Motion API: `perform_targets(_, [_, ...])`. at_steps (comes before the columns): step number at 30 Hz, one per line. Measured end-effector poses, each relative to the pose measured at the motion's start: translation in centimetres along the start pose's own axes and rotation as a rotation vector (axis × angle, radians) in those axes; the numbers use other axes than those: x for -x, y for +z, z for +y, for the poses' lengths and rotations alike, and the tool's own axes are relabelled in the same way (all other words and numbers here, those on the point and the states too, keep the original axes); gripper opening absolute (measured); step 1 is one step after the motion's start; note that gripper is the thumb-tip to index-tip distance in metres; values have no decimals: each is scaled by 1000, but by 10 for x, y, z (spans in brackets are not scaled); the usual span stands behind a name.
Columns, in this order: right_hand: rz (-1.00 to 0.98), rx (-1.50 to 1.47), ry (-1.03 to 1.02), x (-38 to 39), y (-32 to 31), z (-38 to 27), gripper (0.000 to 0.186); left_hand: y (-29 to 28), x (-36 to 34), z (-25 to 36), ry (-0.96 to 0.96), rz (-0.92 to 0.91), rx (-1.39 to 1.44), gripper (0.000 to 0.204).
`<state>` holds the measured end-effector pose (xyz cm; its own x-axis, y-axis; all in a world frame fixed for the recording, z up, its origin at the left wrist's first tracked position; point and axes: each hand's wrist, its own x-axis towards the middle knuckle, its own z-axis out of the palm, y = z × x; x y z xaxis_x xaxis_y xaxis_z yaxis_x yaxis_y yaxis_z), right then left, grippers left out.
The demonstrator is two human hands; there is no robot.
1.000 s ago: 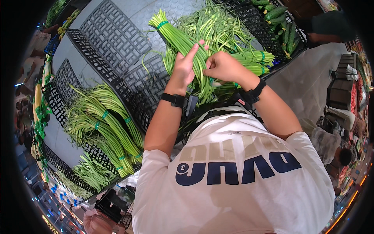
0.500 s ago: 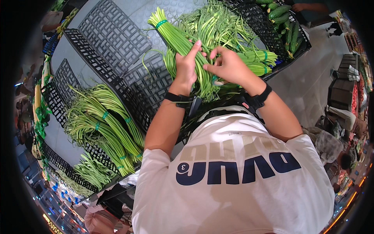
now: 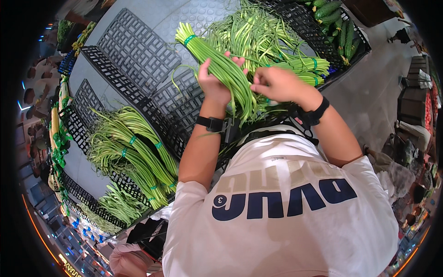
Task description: The person bundles long green vegetables by hand using plastic ties, wrapping the ties around the stems and tightening them.
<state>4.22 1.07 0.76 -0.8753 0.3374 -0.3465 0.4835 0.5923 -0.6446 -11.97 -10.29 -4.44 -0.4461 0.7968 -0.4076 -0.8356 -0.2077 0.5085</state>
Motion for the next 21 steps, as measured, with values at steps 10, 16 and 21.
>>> perform_targets(10, [-26,-34,-139,-19,-1,-25,76,-3,4,-3,149,-23,-353,53])
perform_targets(16, [50,-151,-193,-13,-8,-55,70,52,44,33,552,77,-691,57])
perform_targets(21, [193,-314,-419,6,-25,-83,51,71,74,76,616,-291,-634,65])
